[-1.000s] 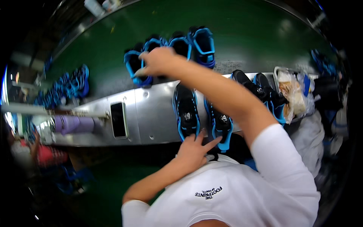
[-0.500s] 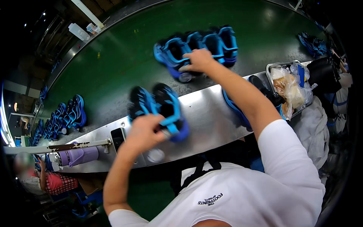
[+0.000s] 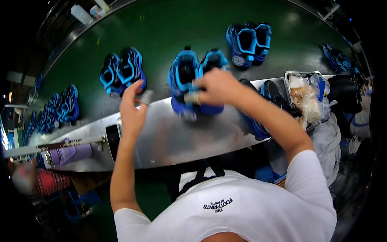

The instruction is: The person wipes the upper surfaces and interior edges of blue and black sneakers using a cloth. They move the shoes between the conveyor belt and the work surface while cleaning them.

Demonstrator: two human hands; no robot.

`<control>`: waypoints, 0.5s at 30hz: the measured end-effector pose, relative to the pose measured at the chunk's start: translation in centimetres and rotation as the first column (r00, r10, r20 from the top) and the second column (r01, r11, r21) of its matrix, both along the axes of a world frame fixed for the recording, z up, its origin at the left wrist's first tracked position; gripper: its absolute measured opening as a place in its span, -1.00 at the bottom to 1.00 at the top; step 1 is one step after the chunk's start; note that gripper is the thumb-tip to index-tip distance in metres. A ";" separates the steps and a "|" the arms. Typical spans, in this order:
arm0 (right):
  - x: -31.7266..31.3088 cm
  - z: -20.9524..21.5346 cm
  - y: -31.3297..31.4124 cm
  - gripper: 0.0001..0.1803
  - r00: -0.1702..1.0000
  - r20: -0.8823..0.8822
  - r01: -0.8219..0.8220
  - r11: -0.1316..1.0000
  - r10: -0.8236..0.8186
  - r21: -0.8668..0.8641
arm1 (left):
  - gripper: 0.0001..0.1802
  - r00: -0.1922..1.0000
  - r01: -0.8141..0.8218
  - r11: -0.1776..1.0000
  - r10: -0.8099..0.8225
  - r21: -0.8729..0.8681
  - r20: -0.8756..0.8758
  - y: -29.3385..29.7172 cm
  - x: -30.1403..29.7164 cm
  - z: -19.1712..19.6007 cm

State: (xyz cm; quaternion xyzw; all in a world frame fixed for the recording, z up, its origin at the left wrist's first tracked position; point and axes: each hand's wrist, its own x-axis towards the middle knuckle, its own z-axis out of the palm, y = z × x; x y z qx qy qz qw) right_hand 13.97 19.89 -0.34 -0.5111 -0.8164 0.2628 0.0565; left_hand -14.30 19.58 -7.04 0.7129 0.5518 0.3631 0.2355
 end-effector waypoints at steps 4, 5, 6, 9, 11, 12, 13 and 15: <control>-2.6 -3.1 -12.2 -0.71 0.983 -0.089 -0.141 0.974 0.159 0.178 | -0.25 0.993 0.120 0.993 -0.120 0.005 0.016 -7.4 4.8 3.4; -2.5 -3.3 -14.7 -0.68 0.975 -0.139 -0.152 0.978 0.172 0.143 | -0.28 0.965 0.191 0.981 -0.186 0.009 -0.184 -9.2 4.5 1.7; -2.2 -1.9 -14.8 -0.57 0.967 -0.175 -0.179 0.983 0.183 0.038 | -0.32 0.971 0.156 0.988 -0.152 0.009 -0.186 -9.9 4.2 1.4; 0.1 0.4 -14.3 -0.45 0.945 -0.302 -0.082 0.986 0.123 0.144 | -0.39 0.995 -0.048 0.999 0.049 0.014 -0.090 -11.1 4.8 2.1; -0.2 3.3 -12.2 -0.38 0.976 -0.216 0.052 0.924 0.034 0.379 | -0.42 0.992 -0.089 0.995 0.092 0.034 -0.090 -12.1 4.7 1.8; -0.3 2.6 -11.2 -0.31 0.975 -0.220 0.082 0.933 -0.003 0.350 | -0.42 0.989 -0.059 0.997 0.065 0.051 -0.132 -12.2 4.7 1.4; -0.6 2.2 -11.0 -0.36 0.974 -0.224 0.079 0.892 0.026 0.446 | -0.42 0.983 -0.028 0.998 0.039 0.064 -0.177 -12.2 4.6 0.7; 0.2 -3.6 -10.4 -0.52 0.970 -0.197 -0.079 0.949 0.144 0.305 | -0.45 0.986 -0.025 0.993 0.043 0.111 -0.163 -12.0 5.7 0.6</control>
